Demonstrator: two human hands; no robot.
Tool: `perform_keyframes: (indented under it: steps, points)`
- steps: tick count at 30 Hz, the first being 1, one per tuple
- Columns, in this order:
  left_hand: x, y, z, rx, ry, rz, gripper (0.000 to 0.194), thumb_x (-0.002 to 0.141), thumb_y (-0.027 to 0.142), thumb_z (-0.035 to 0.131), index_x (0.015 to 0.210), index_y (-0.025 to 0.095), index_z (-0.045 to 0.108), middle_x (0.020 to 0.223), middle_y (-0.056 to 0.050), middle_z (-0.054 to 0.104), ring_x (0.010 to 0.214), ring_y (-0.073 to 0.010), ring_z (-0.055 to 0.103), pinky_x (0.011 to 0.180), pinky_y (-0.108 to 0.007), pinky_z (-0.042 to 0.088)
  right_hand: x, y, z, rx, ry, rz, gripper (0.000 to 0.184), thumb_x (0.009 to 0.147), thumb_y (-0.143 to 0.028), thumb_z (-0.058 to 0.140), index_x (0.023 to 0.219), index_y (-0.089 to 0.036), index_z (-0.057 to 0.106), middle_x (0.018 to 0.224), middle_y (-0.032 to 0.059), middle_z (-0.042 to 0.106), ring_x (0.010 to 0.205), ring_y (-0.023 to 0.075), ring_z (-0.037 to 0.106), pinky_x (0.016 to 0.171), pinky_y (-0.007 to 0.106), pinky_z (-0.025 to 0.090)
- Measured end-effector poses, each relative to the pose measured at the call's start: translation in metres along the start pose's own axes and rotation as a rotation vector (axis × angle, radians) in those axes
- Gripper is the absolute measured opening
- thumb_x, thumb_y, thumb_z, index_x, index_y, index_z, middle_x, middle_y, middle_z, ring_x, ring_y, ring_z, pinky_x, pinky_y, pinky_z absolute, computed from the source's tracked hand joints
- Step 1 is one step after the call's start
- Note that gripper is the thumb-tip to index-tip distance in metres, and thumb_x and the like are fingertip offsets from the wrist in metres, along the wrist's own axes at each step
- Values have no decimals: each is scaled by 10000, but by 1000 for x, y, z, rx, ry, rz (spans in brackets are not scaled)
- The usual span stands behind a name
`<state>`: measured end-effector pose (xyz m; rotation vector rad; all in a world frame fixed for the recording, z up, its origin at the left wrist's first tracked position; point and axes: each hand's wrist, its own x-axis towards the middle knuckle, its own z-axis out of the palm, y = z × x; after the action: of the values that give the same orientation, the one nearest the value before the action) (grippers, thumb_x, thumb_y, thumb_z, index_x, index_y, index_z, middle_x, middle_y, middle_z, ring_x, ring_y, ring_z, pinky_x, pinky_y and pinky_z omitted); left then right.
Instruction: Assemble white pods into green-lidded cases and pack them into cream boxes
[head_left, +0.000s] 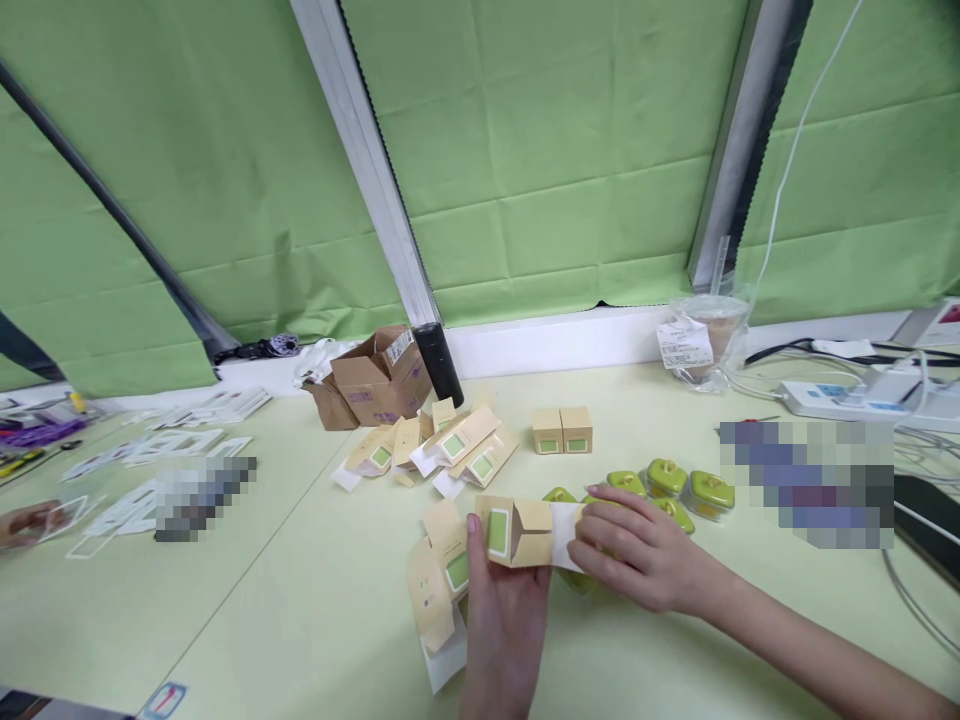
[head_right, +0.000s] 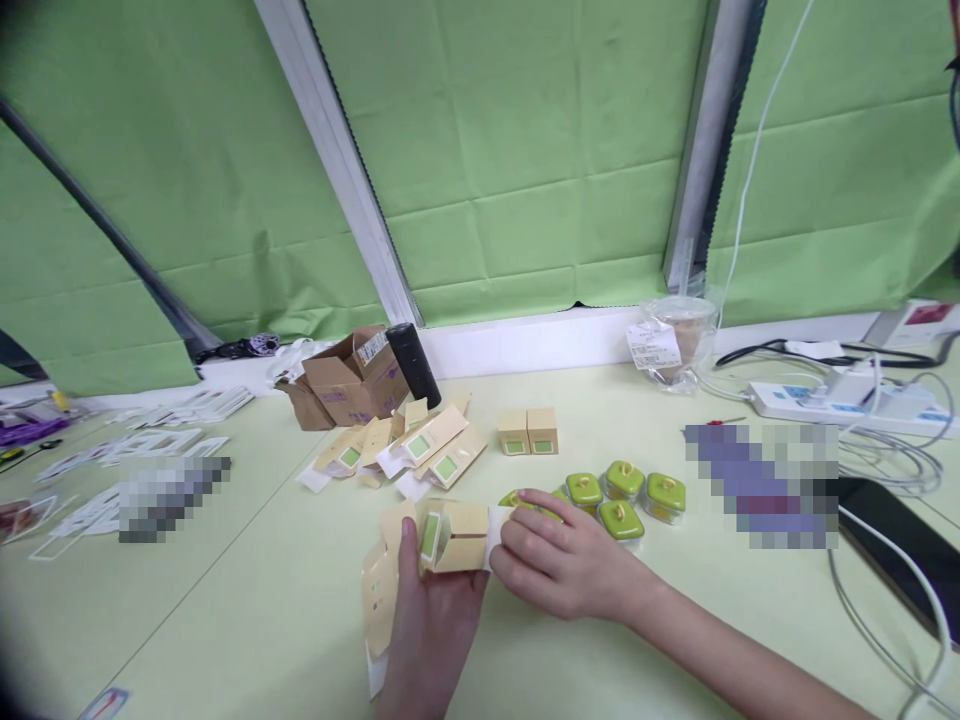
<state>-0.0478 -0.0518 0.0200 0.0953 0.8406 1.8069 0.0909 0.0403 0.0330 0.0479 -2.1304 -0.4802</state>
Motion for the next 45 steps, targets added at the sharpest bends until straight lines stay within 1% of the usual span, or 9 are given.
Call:
perform_keyframes:
  steps: [4,8,12,16,22,29,35,39,45]
  points:
    - [0,11,0,6,-31,82,350,928,379,383,1209,295,575,1236,-53,636,1162,-215,573,974,-405,468,6,-2,5,1,11,67,234,903,-75,426,813,-166,622,751,30,665,748,151,597,873,358,506]
    - [11,37,-9,110,45,248,425,860,271,565,1277,204,521,1230,-100,633,1096,-212,610,837,-277,544,12,16,12,208,-289,-8,221,902,-187,511,1105,-150,589,941,60,672,888,182,596,921,388,476]
    - [26,63,-22,308,201,358,424,850,201,584,1269,170,524,1219,-119,633,1036,-214,634,672,-225,564,10,57,28,443,-516,368,415,842,-245,599,1243,-168,521,1139,129,614,1052,279,556,892,482,463]
    - [35,66,-26,326,176,332,448,859,287,583,1286,178,505,1248,-129,610,1101,-246,601,723,-269,570,17,78,45,528,-459,536,288,849,-197,567,1136,-172,579,1111,139,597,1075,296,549,915,519,424]
    - [35,46,-12,258,0,319,513,841,365,604,1322,249,467,1290,-99,588,1139,-239,581,885,-312,530,45,38,54,818,-348,649,397,855,-349,599,1205,-212,472,1141,65,596,930,158,627,793,290,536]
    - [35,51,-11,225,19,333,462,860,342,579,1296,207,502,1289,-117,584,1121,-239,593,832,-287,556,52,35,66,960,-295,728,249,930,-145,402,1174,-172,444,985,58,641,815,126,663,698,259,555]
    - [35,49,-10,252,1,359,464,847,325,600,1289,230,499,1284,-106,587,1116,-231,595,803,-277,559,54,26,57,855,-300,668,277,821,-1,458,871,-185,659,1271,99,491,1182,248,504,962,429,426]
    - [39,51,-12,365,79,393,414,820,295,619,1212,192,539,1196,-112,641,1035,-217,637,709,-233,555,58,19,54,858,-362,609,340,826,20,450,773,-204,700,1224,45,529,1218,178,487,975,297,432]
    - [64,86,-40,844,229,475,419,637,316,757,982,157,582,1061,-141,682,999,-304,644,819,-386,524,37,63,65,636,-518,701,427,864,-132,546,1283,-179,481,1323,108,485,1148,195,532,953,341,454]
